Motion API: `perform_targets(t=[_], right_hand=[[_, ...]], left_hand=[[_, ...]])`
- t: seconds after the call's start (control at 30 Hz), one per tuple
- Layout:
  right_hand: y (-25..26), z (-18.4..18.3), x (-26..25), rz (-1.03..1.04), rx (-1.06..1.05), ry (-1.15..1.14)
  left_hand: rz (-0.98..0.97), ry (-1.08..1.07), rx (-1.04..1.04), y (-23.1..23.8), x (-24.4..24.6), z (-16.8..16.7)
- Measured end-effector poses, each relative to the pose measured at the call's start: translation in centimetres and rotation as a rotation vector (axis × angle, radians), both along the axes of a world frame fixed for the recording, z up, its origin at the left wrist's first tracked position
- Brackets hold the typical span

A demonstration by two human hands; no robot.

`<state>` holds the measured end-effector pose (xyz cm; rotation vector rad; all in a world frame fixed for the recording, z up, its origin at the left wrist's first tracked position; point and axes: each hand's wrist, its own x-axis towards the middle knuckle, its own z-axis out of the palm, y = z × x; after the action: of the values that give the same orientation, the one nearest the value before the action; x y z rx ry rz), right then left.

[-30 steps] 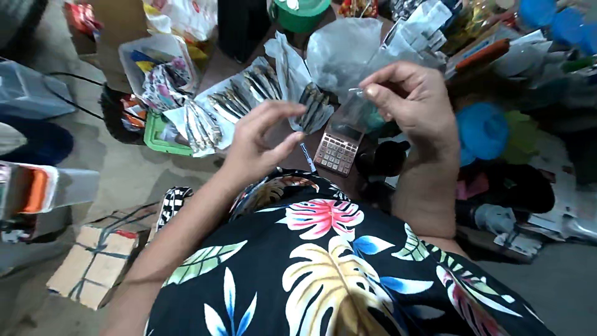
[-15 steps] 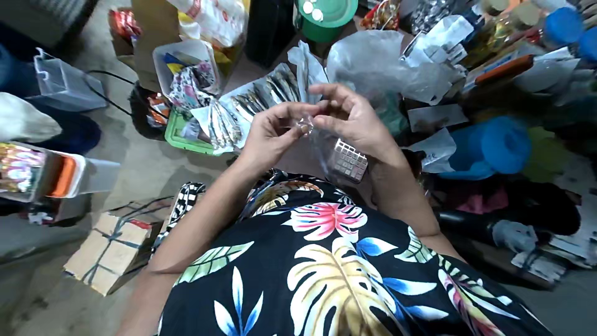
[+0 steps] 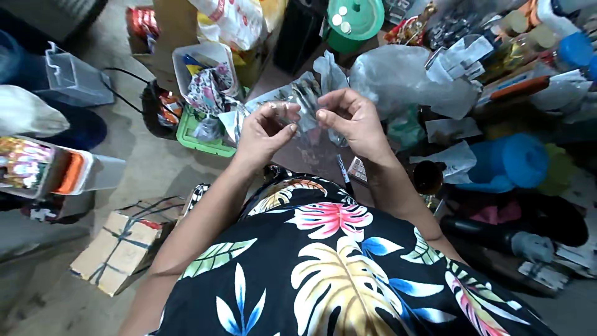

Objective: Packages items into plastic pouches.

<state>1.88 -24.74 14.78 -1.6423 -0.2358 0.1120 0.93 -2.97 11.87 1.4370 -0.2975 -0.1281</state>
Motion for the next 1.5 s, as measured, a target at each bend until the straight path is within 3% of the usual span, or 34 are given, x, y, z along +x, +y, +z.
perform_targets(t=[0.2,0.37,0.53,0.6,0.67,0.73,0.8,0.87,1.03,1.13,1.5], right_hand=[[4.1,-0.5,1.0,0.043,0.036,-0.023],[4.5,-4.3,0.8,0.263,-0.354,0.176],[4.4,-4.4,1.0,-0.054,-0.105,0.084],[6.0,-3.9,1.3,-0.108,-0.125,-0.016],[8.1,-3.4,1.5,-0.050,-0.310,-0.137],[10.4,-3.1,1.3,0.065,-0.460,-0.276],[11.8,-2.7,1.0,0.132,-0.516,-0.377],[12.3,-2.3,0.5,0.098,-0.526,-0.419],[11.5,-3.1,-0.7,-0.174,-0.224,-0.306],[12.0,-3.7,-1.0,-0.165,-0.137,-0.241],[13.3,-4.8,-1.6,-0.095,-0.186,-0.245]], left_hand=[[0.067,0.009,-0.029,1.8,2.1,0.7],[0.240,-0.111,-0.109,7.6,3.9,0.4],[0.408,0.045,0.152,14.9,3.3,-5.0],[0.421,-0.025,0.325,15.8,2.7,-6.7],[0.293,-0.248,0.420,15.3,3.1,-6.0],[0.036,-0.447,0.452,14.0,4.3,-3.8],[-0.184,-0.488,0.450,12.3,5.5,-2.3],[-0.284,-0.435,0.327,11.4,6.1,-2.5],[-0.253,-0.270,0.128,12.5,5.4,-3.4],[-0.278,-0.196,0.066,11.9,4.8,-3.5],[-0.043,-0.214,0.019,10.1,3.4,-4.9]])
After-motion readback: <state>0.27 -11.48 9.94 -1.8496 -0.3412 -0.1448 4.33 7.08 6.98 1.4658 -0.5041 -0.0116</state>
